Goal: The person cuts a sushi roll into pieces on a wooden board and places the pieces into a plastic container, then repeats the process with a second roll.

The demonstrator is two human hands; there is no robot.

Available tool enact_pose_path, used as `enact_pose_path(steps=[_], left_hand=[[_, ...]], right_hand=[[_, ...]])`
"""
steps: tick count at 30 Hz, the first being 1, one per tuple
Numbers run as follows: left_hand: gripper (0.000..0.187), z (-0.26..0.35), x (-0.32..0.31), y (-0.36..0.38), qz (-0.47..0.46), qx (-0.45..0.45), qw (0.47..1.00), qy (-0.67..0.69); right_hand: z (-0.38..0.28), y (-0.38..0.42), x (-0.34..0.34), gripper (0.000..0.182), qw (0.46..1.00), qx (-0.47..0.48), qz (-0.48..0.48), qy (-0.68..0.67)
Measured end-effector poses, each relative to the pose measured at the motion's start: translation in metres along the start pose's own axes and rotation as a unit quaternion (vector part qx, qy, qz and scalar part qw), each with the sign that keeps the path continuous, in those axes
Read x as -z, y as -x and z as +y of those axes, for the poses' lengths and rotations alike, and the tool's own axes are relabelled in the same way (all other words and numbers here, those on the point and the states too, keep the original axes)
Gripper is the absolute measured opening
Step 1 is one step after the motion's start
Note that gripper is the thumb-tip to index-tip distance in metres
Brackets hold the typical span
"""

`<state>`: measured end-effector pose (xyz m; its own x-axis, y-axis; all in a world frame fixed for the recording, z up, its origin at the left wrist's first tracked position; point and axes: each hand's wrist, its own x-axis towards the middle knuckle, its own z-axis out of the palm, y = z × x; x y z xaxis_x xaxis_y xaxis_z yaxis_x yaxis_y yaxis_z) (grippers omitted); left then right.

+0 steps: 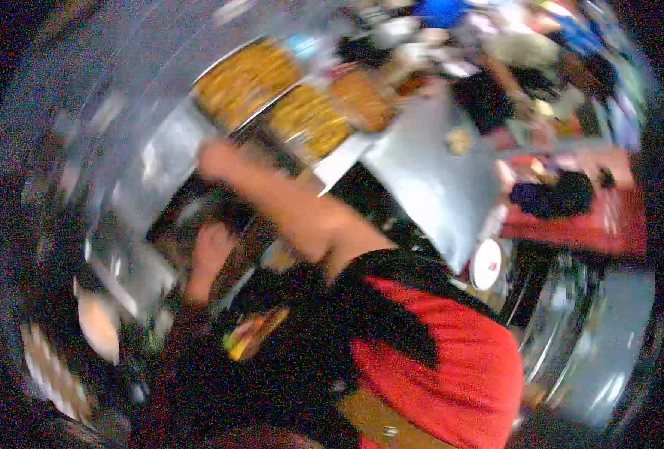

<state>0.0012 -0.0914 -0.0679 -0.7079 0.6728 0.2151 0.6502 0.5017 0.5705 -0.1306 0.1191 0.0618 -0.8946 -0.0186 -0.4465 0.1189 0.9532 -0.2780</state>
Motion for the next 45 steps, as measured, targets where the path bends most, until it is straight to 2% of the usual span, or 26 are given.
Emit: enact_pose_path(steps=[1,2,3,4,7,8,9,10,12,13,15,16,18,20,22,24,25,26,27,28,30,32,34,36,45], left_hand=[[0.034,-0.01,-0.007,0.004,-0.049,0.109,0.991,0.059],[0.034,-0.021,-0.025,0.015,0.025,0.111,0.991,0.071],[0.035,-0.023,-0.021,0.02,0.02,0.168,0.96,0.222],[0.037,-0.029,-0.021,0.024,-0.011,0.243,0.941,0.236],[0.039,0.015,0.035,0.01,-0.044,0.229,0.938,0.257],[0.039,0.018,0.041,0.011,-0.043,0.239,0.917,0.317],[0.039,0.022,0.044,0.002,-0.047,0.256,0.891,0.371],[0.039,0.031,0.054,-0.008,-0.05,0.243,0.895,0.371],[0.04,0.055,0.08,-0.027,-0.063,0.245,0.871,0.422],[0.039,0.069,0.088,-0.04,-0.06,0.212,0.893,0.392],[0.039,0.102,0.098,-0.075,-0.067,0.189,0.887,0.416],[0.039,0.117,0.104,-0.086,-0.071,0.176,0.878,0.44],[0.038,0.153,0.119,-0.112,-0.099,0.154,0.893,0.412],[0.038,0.187,0.115,-0.145,-0.122,0.121,0.903,0.394],[0.044,0.212,0.114,-0.161,-0.124,-0.088,0.967,0.203],[0.047,0.238,0.105,-0.18,-0.155,-0.136,0.974,0.098],[0.049,0.246,0.1,-0.188,-0.189,-0.148,0.967,0.083],[0.048,0.261,0.099,-0.193,-0.191,-0.196,0.956,0.109],[0.045,0.272,0.095,-0.195,-0.195,-0.211,0.953,0.1],[0.045,0.287,0.098,-0.196,-0.25,-0.176,0.95,0.068],[0.046,0.303,0.09,-0.196,-0.254,-0.166,0.951,0.057],[0.046,0.316,0.077,-0.198,-0.275,-0.21,0.936,0.059],[0.045,0.338,0.073,-0.199,-0.288,-0.216,0.932,0.051],[0.043,0.358,0.07,-0.195,-0.338,-0.189,0.921,0.04],[0.042,0.392,0.069,-0.187,-0.397,-0.195,0.895,0.047]], right_hand=[[0.005,0.019,0.0,0.039,0.982,-0.019,0.101,-0.158],[0.014,0.005,-0.022,0.035,0.969,-0.034,0.154,-0.188],[0.023,0.031,-0.007,0.032,0.951,0.018,0.152,-0.269],[0.029,0.06,-0.001,0.037,0.927,0.036,0.182,-0.326],[0.071,0.094,-0.025,0.026,0.899,0.06,0.228,-0.368],[0.083,0.125,-0.024,0.027,0.887,0.054,0.235,-0.394],[0.1,0.148,-0.024,0.026,0.881,0.025,0.205,-0.426],[0.108,0.169,-0.025,0.026,0.874,-0.003,0.175,-0.454],[0.141,0.185,-0.051,0.023,0.916,0.009,0.204,-0.346],[0.145,0.201,-0.048,0.023,0.914,0.008,0.213,-0.346],[0.145,0.235,-0.05,0.035,0.817,-0.029,0.136,-0.56],[0.143,0.244,-0.051,0.035,0.813,-0.028,0.132,-0.567],[0.145,0.26,-0.039,0.033,0.733,-0.023,0.068,-0.677],[0.15,0.277,-0.026,0.035,0.726,-0.015,0.069,-0.684],[0.153,0.29,-0.019,0.031,0.723,-0.003,0.063,-0.688],[0.171,0.293,-0.023,0.028,0.742,0.034,0.08,-0.665],[0.192,0.286,-0.037,0.026,0.78,0.079,0.115,-0.61],[0.192,0.314,-0.007,0.025,0.723,0.089,0.067,-0.682],[0.196,0.319,-0.005,0.023,0.705,0.035,0.065,-0.705],[0.203,0.329,-0.003,0.023,0.679,0.02,0.066,-0.731],[0.222,0.341,-0.002,0.026,0.679,0.027,0.071,-0.73],[0.24,0.352,-0.004,0.026,0.655,0.047,0.063,-0.751],[0.257,0.362,-0.004,0.026,0.658,0.052,0.054,-0.749],[0.271,0.369,-0.008,0.027,0.655,0.064,0.048,-0.751],[0.287,0.391,-0.006,0.031,0.673,0.091,0.036,-0.733]])
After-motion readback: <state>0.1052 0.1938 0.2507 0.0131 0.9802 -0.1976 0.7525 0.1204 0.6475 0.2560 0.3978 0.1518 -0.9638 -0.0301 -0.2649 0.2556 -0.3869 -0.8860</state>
